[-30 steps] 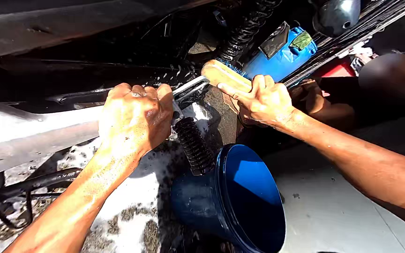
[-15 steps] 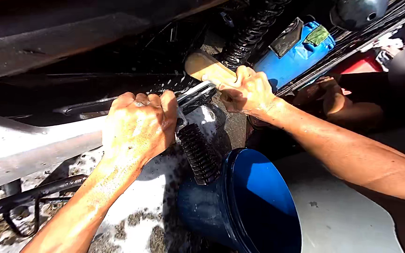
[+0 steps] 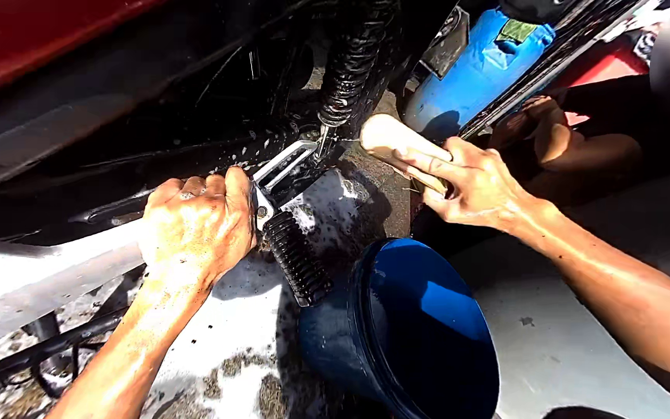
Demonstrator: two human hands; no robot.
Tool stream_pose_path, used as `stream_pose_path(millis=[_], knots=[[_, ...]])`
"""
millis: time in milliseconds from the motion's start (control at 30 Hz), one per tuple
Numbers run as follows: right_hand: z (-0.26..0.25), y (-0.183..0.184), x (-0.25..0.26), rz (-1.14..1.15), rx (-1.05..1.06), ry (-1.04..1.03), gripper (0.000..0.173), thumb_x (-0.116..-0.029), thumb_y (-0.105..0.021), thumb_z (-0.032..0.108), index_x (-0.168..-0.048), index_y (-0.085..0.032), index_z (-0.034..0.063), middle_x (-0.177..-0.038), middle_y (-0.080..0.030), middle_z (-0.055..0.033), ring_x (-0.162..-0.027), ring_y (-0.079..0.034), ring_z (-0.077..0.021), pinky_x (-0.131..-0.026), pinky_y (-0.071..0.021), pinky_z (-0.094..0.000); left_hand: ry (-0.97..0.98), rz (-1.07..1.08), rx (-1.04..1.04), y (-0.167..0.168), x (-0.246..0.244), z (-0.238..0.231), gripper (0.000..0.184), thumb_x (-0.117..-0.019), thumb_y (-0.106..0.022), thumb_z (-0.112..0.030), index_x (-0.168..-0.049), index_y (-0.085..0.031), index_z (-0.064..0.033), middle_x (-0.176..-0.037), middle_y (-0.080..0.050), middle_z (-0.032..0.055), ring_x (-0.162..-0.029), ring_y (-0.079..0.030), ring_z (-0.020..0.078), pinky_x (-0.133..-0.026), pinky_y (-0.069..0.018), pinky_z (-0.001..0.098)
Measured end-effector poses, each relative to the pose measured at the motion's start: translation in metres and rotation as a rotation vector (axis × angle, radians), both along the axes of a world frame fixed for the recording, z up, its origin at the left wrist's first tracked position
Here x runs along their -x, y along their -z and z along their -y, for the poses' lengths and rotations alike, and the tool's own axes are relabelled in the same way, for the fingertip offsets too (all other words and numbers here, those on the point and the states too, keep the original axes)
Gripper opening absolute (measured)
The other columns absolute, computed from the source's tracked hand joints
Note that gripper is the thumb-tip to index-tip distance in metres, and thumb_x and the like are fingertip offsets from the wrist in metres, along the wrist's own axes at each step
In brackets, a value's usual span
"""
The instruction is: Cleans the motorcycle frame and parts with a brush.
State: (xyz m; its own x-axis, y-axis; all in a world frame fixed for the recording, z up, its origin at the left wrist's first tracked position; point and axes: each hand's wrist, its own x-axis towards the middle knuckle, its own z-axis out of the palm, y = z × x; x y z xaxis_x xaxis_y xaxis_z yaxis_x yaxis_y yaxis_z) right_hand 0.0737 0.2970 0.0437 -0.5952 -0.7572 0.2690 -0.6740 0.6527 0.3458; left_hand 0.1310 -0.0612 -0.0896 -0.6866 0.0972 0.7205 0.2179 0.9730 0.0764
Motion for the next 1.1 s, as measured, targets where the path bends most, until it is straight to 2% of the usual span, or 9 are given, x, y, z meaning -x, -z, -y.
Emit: stream_pose_path(millis=[133,233,367,433,533,633,800,933,1100], knots=[[-0.076,0.015,-0.114,0.44,0.254,0.37,0.068,-0.0824,-0.058,0.028,-0.15,-0.054,0.0221,-0.115,-0.073,-0.0107,-0.087,-0.07,-0.0134,-0.073,-0.0573,-0.0346,-0.053,0.003,0.008,0.002,0.003,-0.002,0.028,-0.0936,-0.044,-0.021,-0.081,-0.05,0.0028,-0.062,-0.053,0.0204,-0.061,-0.061,0.0427,-0.057,-0.0415,0.0539],[-0.055,0.073,-0.138,1.075,0.18,0.787,0.064,-0.0948,-0.064,0.023,-0.156,-0.045,0.0226,-0.117,-0.071,-0.0207,-0.1,-0.069,-0.0372,-0.087,-0.0529,-0.0596,-0.088,0.019,0.02,0.002,0.002,-0.004,0.03,-0.0961,-0.041,-0.022,-0.079,-0.049,0.0018,-0.062,-0.053,0.021,-0.062,-0.062,0.0435,-0.058,-0.0421,0.0552],[-0.042,0.194,-0.109,1.569,0.413,0.98,0.052,-0.1079,-0.05,0.028,-0.151,-0.039,0.0006,-0.13,-0.057,-0.0277,-0.11,-0.063,-0.0386,-0.089,-0.0544,-0.0529,-0.111,0.066,0.009,-0.003,-0.001,-0.003,0.036,-0.0972,-0.038,-0.026,-0.082,-0.053,0.0028,-0.066,-0.057,0.0238,-0.066,-0.064,0.0461,-0.06,-0.0428,0.0589],[-0.031,0.205,-0.136,1.447,0.342,0.81,0.047,-0.1082,-0.048,0.033,-0.147,-0.052,0.0065,-0.139,-0.061,-0.0156,-0.125,-0.061,-0.0251,-0.106,-0.0499,-0.0418,-0.132,0.126,0.008,-0.004,-0.003,-0.002,0.04,-0.1005,-0.036,-0.028,-0.085,-0.055,0.0039,-0.07,-0.06,0.0253,-0.071,-0.066,0.0475,-0.065,-0.0451,0.0614],[0.019,0.18,-0.172,1.266,0.335,0.932,0.039,-0.1047,-0.055,0.022,-0.137,-0.06,0.0,-0.138,-0.059,-0.0245,-0.133,-0.054,-0.0381,-0.114,-0.0371,-0.0559,-0.15,0.142,0.025,-0.01,-0.002,-0.003,0.043,-0.1006,-0.036,-0.028,-0.088,-0.058,0.006,-0.072,-0.063,0.0274,-0.073,-0.067,0.049,-0.066,-0.0464,0.063],[0.014,0.174,-0.149,1.503,0.189,0.677,0.041,-0.1096,-0.046,0.021,-0.138,-0.055,-0.006,-0.13,-0.063,-0.0243,-0.12,-0.061,-0.0301,-0.104,-0.0471,-0.0437,-0.143,0.199,0.01,-0.012,-0.008,-0.004,0.044,-0.1017,-0.034,-0.028,-0.092,-0.058,0.0071,-0.075,-0.063,0.0291,-0.077,-0.067,0.0512,-0.07,-0.0455,0.0658],[-0.044,0.093,-0.111,1.9,0.746,1.022,0.021,-0.1058,-0.049,0.031,-0.121,-0.057,0.0187,-0.068,-0.056,-0.0041,-0.043,-0.052,-0.0123,-0.038,-0.045,-0.0257,-0.164,0.195,-0.022,-0.015,-0.005,-0.01,0.042,-0.1032,-0.032,-0.026,-0.088,-0.057,0.0046,-0.071,-0.061,0.0257,-0.074,-0.066,0.0472,-0.071,-0.0452,0.0629],[-0.026,0.005,-0.13,1.451,1.296,0.527,0.056,-0.1025,-0.042,0.024,-0.158,-0.034,0.0281,-0.075,-0.064,-0.0018,-0.046,-0.059,-0.0088,-0.038,-0.0494,-0.0213,-0.147,0.213,-0.047,-0.019,-0.006,-0.01,0.043,-0.1018,-0.032,-0.026,-0.087,-0.058,0.004,-0.069,-0.061,0.0242,-0.071,-0.066,0.046,-0.069,-0.0459,0.0619],[0.124,0.02,-0.036,0.967,1.509,0.117,0.074,-0.1044,-0.05,0.018,-0.166,-0.01,0.0209,-0.095,-0.063,-0.0124,-0.056,-0.056,-0.0141,-0.047,-0.0498,-0.0312,-0.121,0.202,-0.068,-0.022,-0.01,-0.011,0.042,-0.1016,-0.035,-0.025,-0.087,-0.061,0.0052,-0.069,-0.062,0.0251,-0.072,-0.068,0.0472,-0.067,-0.0473,0.0618]])
